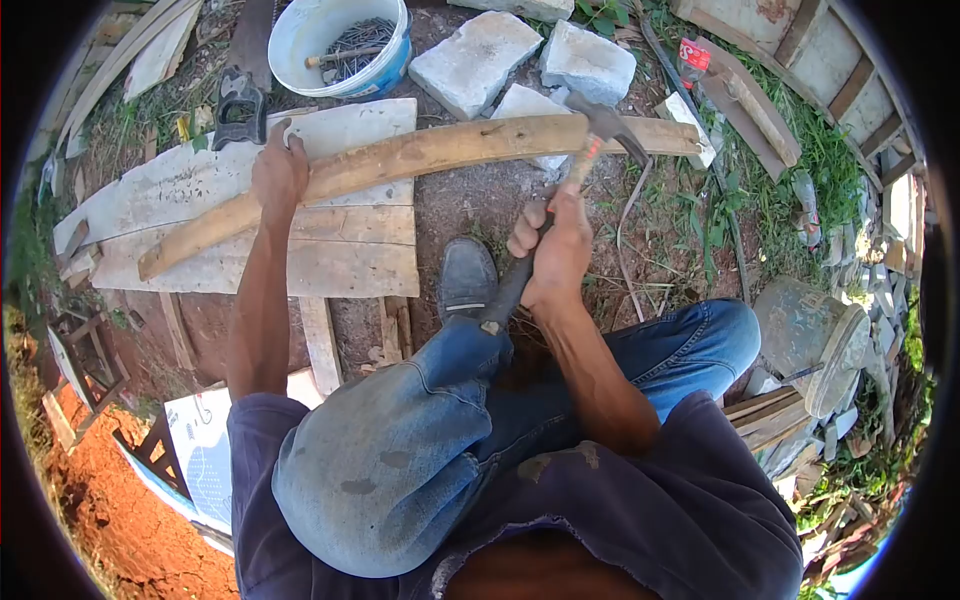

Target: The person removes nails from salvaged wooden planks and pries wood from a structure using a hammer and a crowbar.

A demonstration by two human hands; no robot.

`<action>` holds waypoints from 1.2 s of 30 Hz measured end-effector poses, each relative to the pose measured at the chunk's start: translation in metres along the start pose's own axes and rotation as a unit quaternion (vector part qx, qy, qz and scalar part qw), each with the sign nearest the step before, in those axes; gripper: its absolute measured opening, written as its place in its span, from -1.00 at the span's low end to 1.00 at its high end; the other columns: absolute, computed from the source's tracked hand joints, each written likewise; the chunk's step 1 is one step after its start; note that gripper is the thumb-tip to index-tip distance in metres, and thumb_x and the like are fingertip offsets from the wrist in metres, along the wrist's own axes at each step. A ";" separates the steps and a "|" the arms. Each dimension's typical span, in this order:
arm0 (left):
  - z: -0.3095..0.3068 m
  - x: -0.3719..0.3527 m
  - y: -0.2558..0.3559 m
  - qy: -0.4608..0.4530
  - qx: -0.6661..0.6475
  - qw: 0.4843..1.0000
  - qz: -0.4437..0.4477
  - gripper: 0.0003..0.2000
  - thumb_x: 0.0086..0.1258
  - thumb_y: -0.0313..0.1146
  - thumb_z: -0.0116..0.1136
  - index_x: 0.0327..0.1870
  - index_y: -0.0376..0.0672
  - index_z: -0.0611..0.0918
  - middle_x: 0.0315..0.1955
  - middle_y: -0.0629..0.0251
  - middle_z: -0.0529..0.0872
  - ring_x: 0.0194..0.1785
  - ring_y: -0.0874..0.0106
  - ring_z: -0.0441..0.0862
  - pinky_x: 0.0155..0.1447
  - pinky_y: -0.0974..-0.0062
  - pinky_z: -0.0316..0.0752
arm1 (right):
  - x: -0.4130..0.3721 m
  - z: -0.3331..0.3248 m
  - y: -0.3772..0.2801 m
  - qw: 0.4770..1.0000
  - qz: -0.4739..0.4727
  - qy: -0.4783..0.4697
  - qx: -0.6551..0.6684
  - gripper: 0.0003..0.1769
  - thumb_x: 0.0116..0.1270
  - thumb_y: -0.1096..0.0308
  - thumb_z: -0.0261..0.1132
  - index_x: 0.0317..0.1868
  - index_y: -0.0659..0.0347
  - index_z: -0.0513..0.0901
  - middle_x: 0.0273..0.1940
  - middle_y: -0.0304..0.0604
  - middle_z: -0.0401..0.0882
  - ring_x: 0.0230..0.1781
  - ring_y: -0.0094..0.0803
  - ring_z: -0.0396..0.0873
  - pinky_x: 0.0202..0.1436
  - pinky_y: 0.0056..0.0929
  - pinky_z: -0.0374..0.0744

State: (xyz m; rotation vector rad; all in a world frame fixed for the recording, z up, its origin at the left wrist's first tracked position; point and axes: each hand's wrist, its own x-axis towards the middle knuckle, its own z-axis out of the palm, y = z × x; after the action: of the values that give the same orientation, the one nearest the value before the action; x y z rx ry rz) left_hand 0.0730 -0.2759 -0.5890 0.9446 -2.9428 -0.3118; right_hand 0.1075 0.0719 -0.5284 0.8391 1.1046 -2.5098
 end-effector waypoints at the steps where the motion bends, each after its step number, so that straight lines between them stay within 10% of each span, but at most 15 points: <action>1: 0.002 0.001 0.001 -0.003 -0.006 1.000 -0.009 -0.62 0.47 -0.16 -0.04 0.26 0.06 0.57 -0.20 -0.14 0.74 -0.09 -0.11 0.69 0.04 0.01 0.53 | 0.009 -0.013 -0.008 0.995 -0.054 0.085 0.018 -0.72 0.62 0.08 -0.02 -0.24 0.05 0.27 -0.50 -0.33 0.29 -0.61 -0.55 0.26 -0.54 -0.51 0.33; 5: 0.000 0.001 0.000 0.004 0.006 1.000 -0.001 -0.62 0.48 -0.16 -0.05 0.25 0.05 0.58 -0.22 -0.14 0.75 -0.10 -0.11 0.70 0.02 0.00 0.53 | 0.019 -0.022 0.012 0.976 -0.074 0.189 0.074 -0.73 0.62 0.10 -0.01 -0.24 0.05 0.26 -0.51 -0.33 0.27 -0.62 -0.53 0.26 -0.56 -0.48 0.32; 9: 0.004 0.007 -0.008 0.009 0.027 0.999 0.017 -0.62 0.48 -0.14 -0.05 0.26 0.08 0.57 -0.23 -0.14 0.75 -0.10 -0.11 0.70 0.02 -0.02 0.53 | 0.005 -0.008 0.030 0.980 0.187 -0.025 -0.063 -0.74 0.60 0.13 0.07 -0.25 0.06 0.31 -0.52 -0.33 0.31 -0.65 -0.53 0.26 -0.61 -0.49 0.30; 17: 0.001 0.007 -0.006 0.017 0.029 0.999 -0.008 -0.62 0.48 -0.12 -0.06 0.26 0.10 0.56 -0.22 -0.13 0.75 -0.08 -0.11 0.69 0.04 -0.03 0.53 | 0.061 -0.054 -0.001 0.976 -0.141 0.103 0.127 -0.70 0.60 0.07 0.05 -0.23 0.08 0.34 -0.52 -0.36 0.29 -0.61 -0.58 0.26 -0.60 -0.52 0.29; 19: -0.003 0.004 -0.005 0.002 0.043 0.999 0.005 -0.62 0.49 -0.12 -0.06 0.26 0.07 0.56 -0.20 -0.13 0.75 -0.06 -0.10 0.69 0.04 -0.03 0.53 | 0.041 -0.031 -0.008 0.941 0.251 -0.134 -0.181 -0.70 0.59 0.06 0.07 -0.22 0.10 0.36 -0.55 -0.37 0.28 -0.64 -0.59 0.24 -0.62 -0.52 0.28; 28: 0.002 0.007 -0.012 0.023 0.023 0.999 -0.023 -0.62 0.48 -0.13 -0.05 0.25 0.06 0.56 -0.23 -0.12 0.75 -0.09 -0.12 0.70 0.01 -0.03 0.54 | 0.083 -0.039 -0.074 0.988 -0.071 0.027 -0.135 -0.71 0.61 0.11 0.03 -0.20 0.16 0.38 -0.56 -0.36 0.28 -0.69 -0.58 0.25 -0.62 -0.54 0.30; 32: 0.010 0.011 -0.021 0.040 0.011 0.999 -0.024 -0.63 0.48 -0.14 -0.05 0.23 0.03 0.57 -0.23 -0.14 0.75 -0.10 -0.13 0.69 0.02 -0.05 0.54 | 0.042 -0.020 -0.035 0.887 0.194 -0.148 -0.392 -0.70 0.60 0.11 0.05 -0.21 0.16 0.38 -0.54 -0.38 0.30 -0.70 -0.60 0.25 -0.66 -0.57 0.26; 36: 0.007 0.008 -0.019 0.044 0.008 0.999 -0.025 -0.64 0.47 -0.15 -0.05 0.20 -0.01 0.58 -0.26 -0.16 0.74 -0.13 -0.14 0.69 0.00 -0.06 0.54 | 0.046 -0.020 -0.059 0.832 -0.151 -0.112 -0.523 -0.62 0.61 0.04 0.02 -0.26 0.17 0.38 -0.60 -0.36 0.29 -0.70 -0.61 0.31 -0.67 -0.57 0.29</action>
State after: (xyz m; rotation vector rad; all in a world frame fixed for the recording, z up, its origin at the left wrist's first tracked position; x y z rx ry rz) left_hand 0.0764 -0.2940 -0.6001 1.0069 -2.8502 -0.2425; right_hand 0.0515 0.1256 -0.5322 0.0436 2.2618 -1.6263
